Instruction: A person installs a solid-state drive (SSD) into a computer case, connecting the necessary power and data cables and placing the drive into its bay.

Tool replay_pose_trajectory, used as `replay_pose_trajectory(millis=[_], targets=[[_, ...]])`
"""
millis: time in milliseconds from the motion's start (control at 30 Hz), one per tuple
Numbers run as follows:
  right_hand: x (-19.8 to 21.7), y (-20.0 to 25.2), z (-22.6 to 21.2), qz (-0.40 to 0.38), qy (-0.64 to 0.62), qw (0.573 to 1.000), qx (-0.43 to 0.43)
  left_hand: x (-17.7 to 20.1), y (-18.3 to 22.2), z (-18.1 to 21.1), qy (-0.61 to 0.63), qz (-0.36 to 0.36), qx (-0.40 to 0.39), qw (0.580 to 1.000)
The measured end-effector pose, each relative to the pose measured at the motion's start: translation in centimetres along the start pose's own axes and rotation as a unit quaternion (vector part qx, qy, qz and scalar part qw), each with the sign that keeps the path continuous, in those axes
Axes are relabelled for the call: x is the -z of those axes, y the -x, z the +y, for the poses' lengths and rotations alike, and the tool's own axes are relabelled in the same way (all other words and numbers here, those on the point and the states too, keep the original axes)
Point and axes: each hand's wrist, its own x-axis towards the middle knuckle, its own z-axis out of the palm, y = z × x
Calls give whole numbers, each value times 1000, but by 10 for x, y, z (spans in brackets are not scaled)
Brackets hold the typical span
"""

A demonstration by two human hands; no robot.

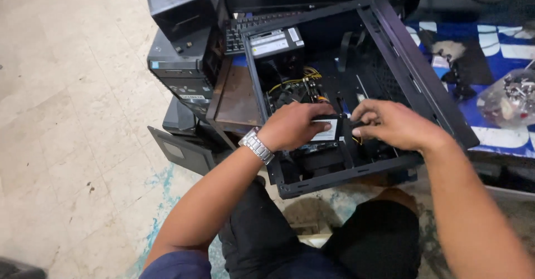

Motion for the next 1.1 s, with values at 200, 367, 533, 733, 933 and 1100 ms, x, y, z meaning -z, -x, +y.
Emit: replay_pose_trajectory(millis=[200,367,533,733,933,1100], targets=[[2,-4,3,-6,-55,998,19,-3,-2,-5,2,2,-15,1000],[5,-2,-2,-38,-16,999,2,-2,-1,1,-16,-5,24,1000],[5,4,-13,-59,-36,997,-35,-2,-1,1,-25,-4,30,999],[4,1,-12,-27,-4,999,-17,-4,-3,0,-38,-29,29,998],[7,4,-17,-50,10,998,-48,-5,-5,-4,-16,-48,-13,999],[6,3,-14,-50,18,998,-39,-7,-2,-3,-31,-30,-18,999]])
